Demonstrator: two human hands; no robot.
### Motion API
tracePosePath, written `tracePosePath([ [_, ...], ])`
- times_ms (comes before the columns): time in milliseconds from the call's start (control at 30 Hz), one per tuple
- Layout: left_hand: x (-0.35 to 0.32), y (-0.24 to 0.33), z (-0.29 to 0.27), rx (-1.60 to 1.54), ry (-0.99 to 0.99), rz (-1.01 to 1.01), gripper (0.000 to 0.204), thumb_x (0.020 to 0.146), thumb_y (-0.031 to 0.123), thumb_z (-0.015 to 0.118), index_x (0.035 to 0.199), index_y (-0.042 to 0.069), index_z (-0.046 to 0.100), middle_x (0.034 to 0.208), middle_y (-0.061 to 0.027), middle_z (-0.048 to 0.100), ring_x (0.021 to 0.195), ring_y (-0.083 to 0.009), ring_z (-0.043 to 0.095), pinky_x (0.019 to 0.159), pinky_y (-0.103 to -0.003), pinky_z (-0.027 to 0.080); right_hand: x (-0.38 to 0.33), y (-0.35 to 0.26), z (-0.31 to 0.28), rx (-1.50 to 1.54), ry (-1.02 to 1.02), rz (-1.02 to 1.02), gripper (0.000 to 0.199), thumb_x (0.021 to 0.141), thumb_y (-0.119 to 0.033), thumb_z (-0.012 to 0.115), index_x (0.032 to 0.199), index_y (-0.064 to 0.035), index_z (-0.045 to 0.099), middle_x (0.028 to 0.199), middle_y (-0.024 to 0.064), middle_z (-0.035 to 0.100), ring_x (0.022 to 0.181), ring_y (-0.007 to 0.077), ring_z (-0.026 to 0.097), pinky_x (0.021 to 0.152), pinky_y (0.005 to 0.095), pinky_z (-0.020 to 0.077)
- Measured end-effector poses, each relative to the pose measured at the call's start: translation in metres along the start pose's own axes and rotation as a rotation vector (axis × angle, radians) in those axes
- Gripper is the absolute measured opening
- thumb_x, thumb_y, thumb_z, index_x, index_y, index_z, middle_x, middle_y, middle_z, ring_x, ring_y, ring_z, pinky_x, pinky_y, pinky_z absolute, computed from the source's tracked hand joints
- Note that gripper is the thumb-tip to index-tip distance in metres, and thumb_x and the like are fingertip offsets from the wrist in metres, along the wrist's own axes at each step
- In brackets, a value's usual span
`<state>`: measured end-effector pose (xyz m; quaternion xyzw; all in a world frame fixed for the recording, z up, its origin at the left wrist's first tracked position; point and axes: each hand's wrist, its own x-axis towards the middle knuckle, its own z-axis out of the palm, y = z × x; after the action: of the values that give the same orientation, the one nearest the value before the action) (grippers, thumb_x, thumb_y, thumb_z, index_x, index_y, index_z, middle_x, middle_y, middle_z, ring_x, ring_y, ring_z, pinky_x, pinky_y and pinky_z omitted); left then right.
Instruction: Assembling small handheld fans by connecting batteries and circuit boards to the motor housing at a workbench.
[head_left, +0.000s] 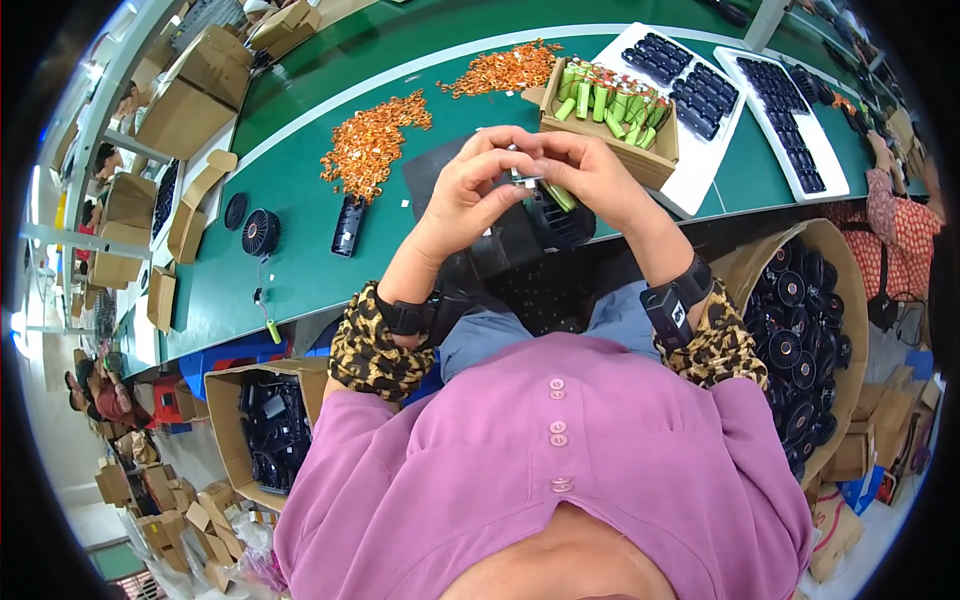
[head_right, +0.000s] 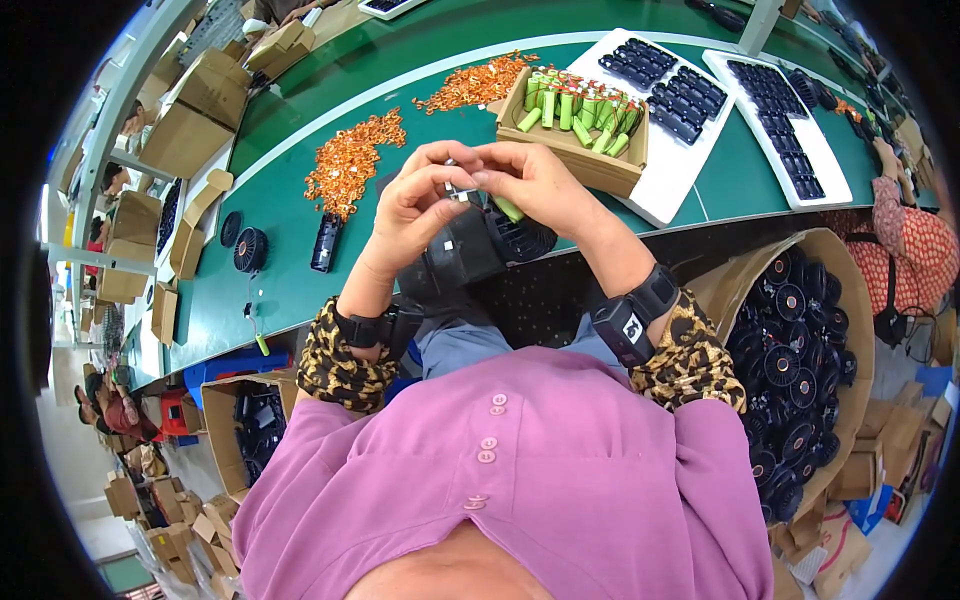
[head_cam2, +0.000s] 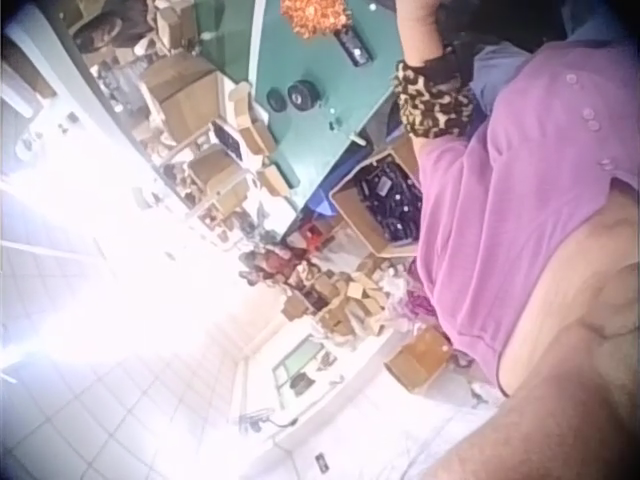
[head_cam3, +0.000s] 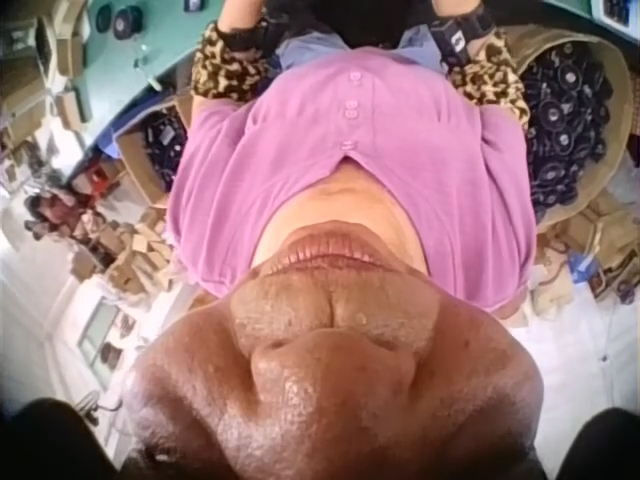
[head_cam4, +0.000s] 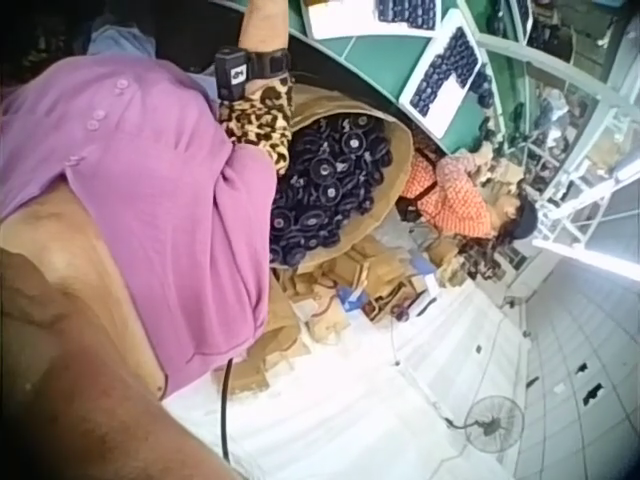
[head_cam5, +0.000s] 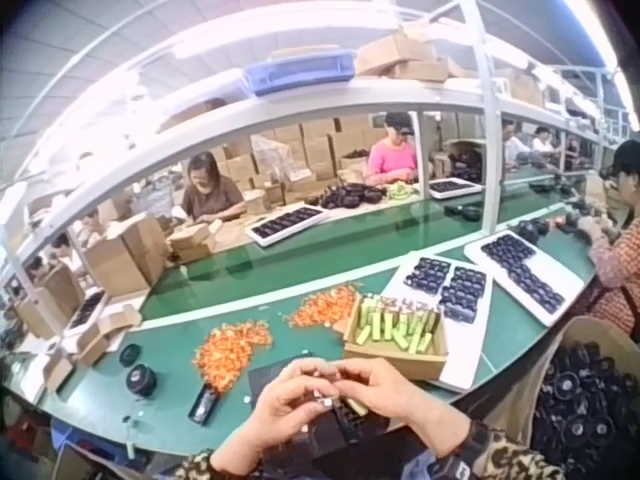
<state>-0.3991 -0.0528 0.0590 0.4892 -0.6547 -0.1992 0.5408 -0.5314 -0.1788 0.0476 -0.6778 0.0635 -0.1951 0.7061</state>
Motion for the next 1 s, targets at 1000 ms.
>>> tracePosePath([
  [1000, 0.009, 0.023, 0.019, 0.103, 0.167, -0.125, 0.031, 0.074, -0.005, 0.061, 0.102, 0.009, 0.063, 0.083, -0.0036, 0.057, 0.073, -0.0112, 0.059, 0.062, -0.023, 0.049, -0.038, -0.035, 0.003, -0.162, -0.125, 0.197, 0.032, 0.093, -0.028, 0.045, 0.08, -0.002, 0.059, 0.05, -0.0008, 0.05, 0.044, 0.0037, 0.042, 0.042, 0.0187, 0.0313],
])
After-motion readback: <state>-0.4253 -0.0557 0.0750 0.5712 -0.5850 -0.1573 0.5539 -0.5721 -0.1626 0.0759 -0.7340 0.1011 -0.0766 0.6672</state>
